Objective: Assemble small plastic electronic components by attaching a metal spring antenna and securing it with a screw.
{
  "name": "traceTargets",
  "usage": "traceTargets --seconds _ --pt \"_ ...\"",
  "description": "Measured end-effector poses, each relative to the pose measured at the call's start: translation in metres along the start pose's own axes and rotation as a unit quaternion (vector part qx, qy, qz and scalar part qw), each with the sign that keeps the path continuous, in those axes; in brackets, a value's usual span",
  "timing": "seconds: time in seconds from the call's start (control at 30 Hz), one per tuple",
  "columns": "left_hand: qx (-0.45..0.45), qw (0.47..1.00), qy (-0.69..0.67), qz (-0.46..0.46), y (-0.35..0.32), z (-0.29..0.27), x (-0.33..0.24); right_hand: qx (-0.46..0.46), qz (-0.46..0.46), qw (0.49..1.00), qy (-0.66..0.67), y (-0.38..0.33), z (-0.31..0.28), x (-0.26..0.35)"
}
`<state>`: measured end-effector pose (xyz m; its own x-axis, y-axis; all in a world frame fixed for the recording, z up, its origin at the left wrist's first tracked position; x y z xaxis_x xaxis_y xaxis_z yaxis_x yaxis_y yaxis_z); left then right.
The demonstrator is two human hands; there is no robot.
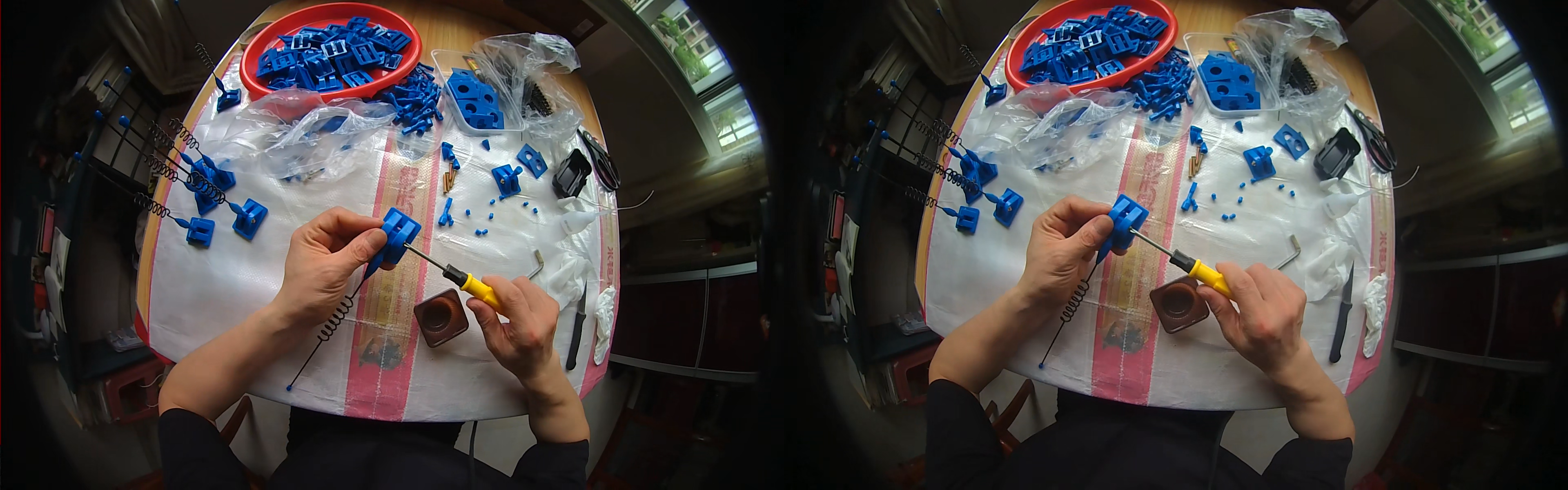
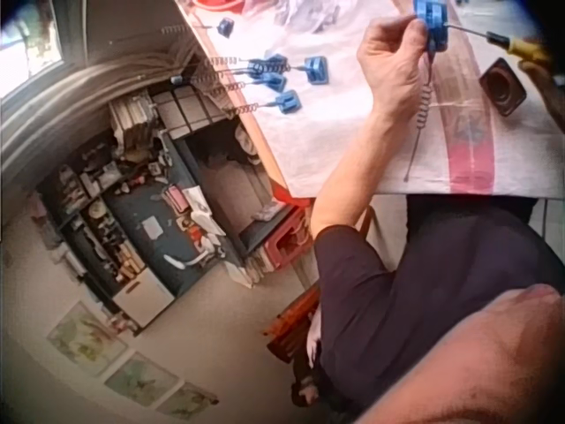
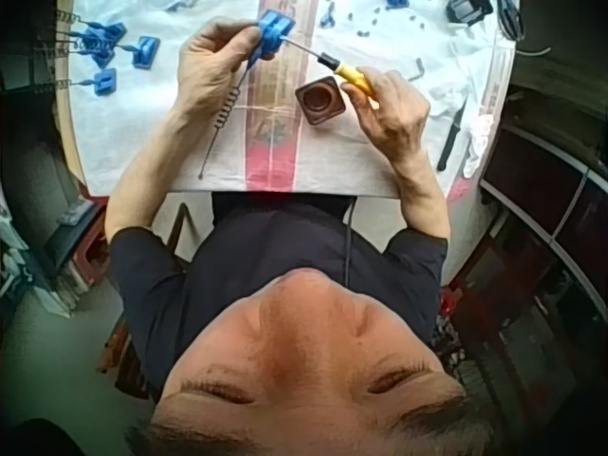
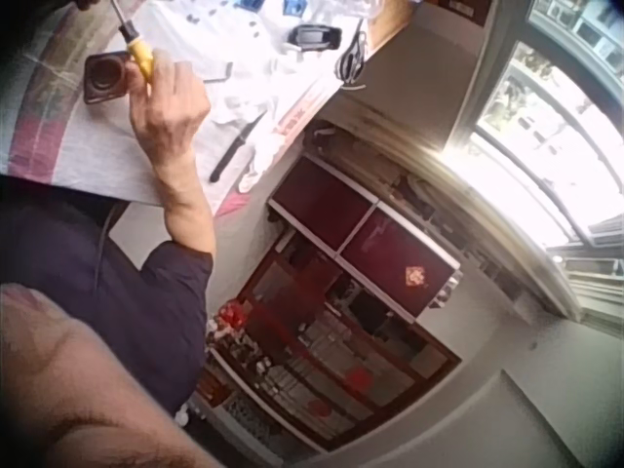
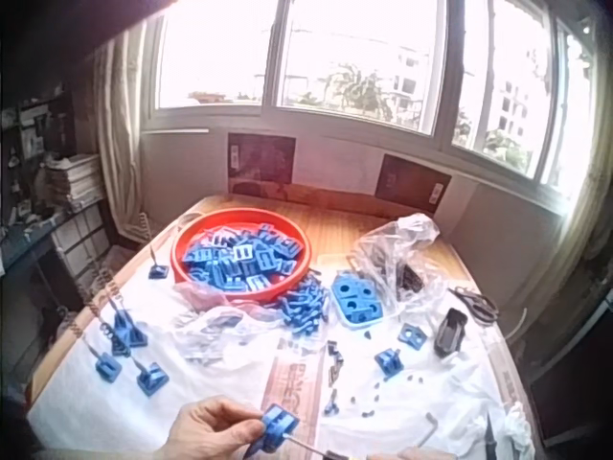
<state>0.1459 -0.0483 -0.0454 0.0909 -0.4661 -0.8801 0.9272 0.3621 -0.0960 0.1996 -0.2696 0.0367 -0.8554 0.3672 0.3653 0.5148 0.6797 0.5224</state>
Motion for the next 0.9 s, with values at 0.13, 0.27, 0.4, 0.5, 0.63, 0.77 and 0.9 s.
traceTargets --seconds 0.13,0.27,0.4,0.5,0.63,0.77,0.9 --pt "0.008 1.0 0.009 0.007 0.002 0.0 0.002 0.047 0.176 0.958 0.222 -0.011 0.015 -0.017" --pt "0.015 1.0 0.002 0.005 -0.002 0.005 0.0 0.189 0.407 0.767 0.459 -0.036 0.042 -0.043" --pt "0.049 0.998 0.023 -0.027 0.002 0.013 -0.005 0.126 0.24 0.938 0.218 -0.008 0.014 -0.018" --pt "0.091 0.988 0.066 -0.101 -0.005 0.019 0.0 0.087 0.09 0.989 0.082 0.001 0.0 -0.005" --pt "0.128 0.983 0.065 -0.113 -0.011 0.016 0.015 0.1 0.06 0.992 0.05 0.003 -0.004 0.009" --pt "0.144 0.975 0.067 -0.158 -0.013 0.014 0.023 0.096 0.032 0.993 0.055 0.006 0.0 0.019" --pt "0.164 0.973 0.122 -0.104 -0.014 0.028 0.018 0.157 -0.016 0.987 -0.011 0.005 0.007 0.029"
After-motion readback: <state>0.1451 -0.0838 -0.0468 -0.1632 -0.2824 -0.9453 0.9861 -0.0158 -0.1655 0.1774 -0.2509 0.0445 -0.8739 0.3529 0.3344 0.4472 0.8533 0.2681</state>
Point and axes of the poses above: each hand's wrist, its own y-axis towards the middle knuckle, its own z-axis out of the palm, x = y × z, the point moved 8 cm from there along y, towards the middle knuckle, and after that the axes turned 5 degrees about -x, right-handed, at the moved point
